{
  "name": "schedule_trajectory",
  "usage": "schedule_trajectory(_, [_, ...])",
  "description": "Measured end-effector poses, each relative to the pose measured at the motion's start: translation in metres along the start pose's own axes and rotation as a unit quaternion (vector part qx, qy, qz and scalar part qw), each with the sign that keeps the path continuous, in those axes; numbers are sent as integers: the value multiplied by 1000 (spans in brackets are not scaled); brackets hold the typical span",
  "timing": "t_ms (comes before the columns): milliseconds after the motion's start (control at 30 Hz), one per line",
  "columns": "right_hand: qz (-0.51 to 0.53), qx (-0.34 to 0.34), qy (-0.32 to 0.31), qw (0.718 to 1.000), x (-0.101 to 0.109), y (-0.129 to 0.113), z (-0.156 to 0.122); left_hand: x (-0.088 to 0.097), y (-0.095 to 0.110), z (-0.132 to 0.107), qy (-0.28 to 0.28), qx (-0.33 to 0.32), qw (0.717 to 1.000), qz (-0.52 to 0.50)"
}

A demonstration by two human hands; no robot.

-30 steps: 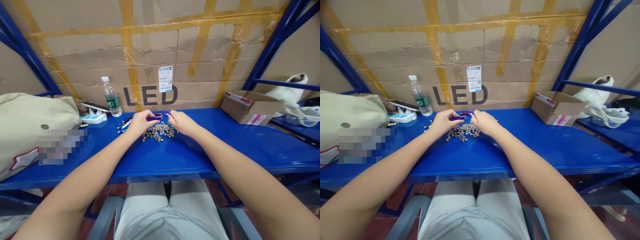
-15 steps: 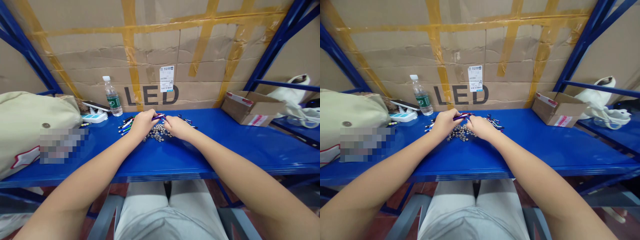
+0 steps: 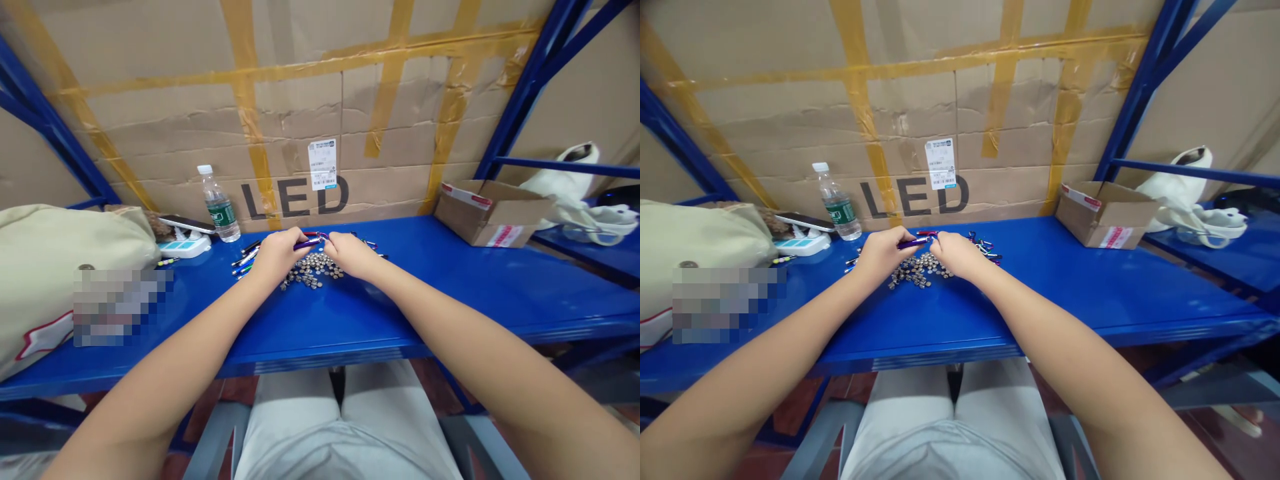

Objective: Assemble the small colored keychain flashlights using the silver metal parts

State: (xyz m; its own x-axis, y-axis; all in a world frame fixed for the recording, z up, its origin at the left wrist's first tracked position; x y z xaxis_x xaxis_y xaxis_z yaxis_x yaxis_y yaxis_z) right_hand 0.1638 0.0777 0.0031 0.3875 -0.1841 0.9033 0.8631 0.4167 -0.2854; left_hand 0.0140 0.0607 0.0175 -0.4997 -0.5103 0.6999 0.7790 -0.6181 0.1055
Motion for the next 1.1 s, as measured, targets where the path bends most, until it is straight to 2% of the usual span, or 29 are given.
schedule_trajectory(200, [11, 10, -6, 1000, -3, 2, 2, 0, 6, 0, 5, -20, 999, 48])
schedule_trajectory(467, [15, 25, -26, 999, -1, 0, -1, 2, 5, 1, 1, 34, 999, 26])
schedule_trajectory(667, [46, 38, -37, 998, -3, 2, 0, -2, -3, 0, -33, 47, 998, -10])
schedule_trajectory(800, [69, 20, -45, 996, -2, 6, 1, -7, -7, 1, -57, 27, 998, -16])
schedule_trajectory(967, [94, -19, -16, 995, 1, 16, 6, -16, -9, 17, -96, -22, 994, 40])
schedule_trajectory(1100, [91, -47, 4, 995, 3, 29, 12, -32, -25, 38, -142, 4, 983, 113])
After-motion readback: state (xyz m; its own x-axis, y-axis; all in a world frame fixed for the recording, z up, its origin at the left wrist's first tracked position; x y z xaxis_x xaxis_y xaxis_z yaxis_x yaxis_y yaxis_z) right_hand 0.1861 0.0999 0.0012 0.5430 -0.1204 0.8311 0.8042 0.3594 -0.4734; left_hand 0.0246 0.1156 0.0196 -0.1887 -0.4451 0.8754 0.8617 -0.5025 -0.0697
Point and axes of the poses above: each hand's wrist, its own z-axis towards the middle knuckle, its own x-axis out of the back of the hand, y = z × x, the point moved 5 cm from there along z, towards the middle knuckle, and after that the axes turned 3 degrees about -x, right-handed, at the moved point
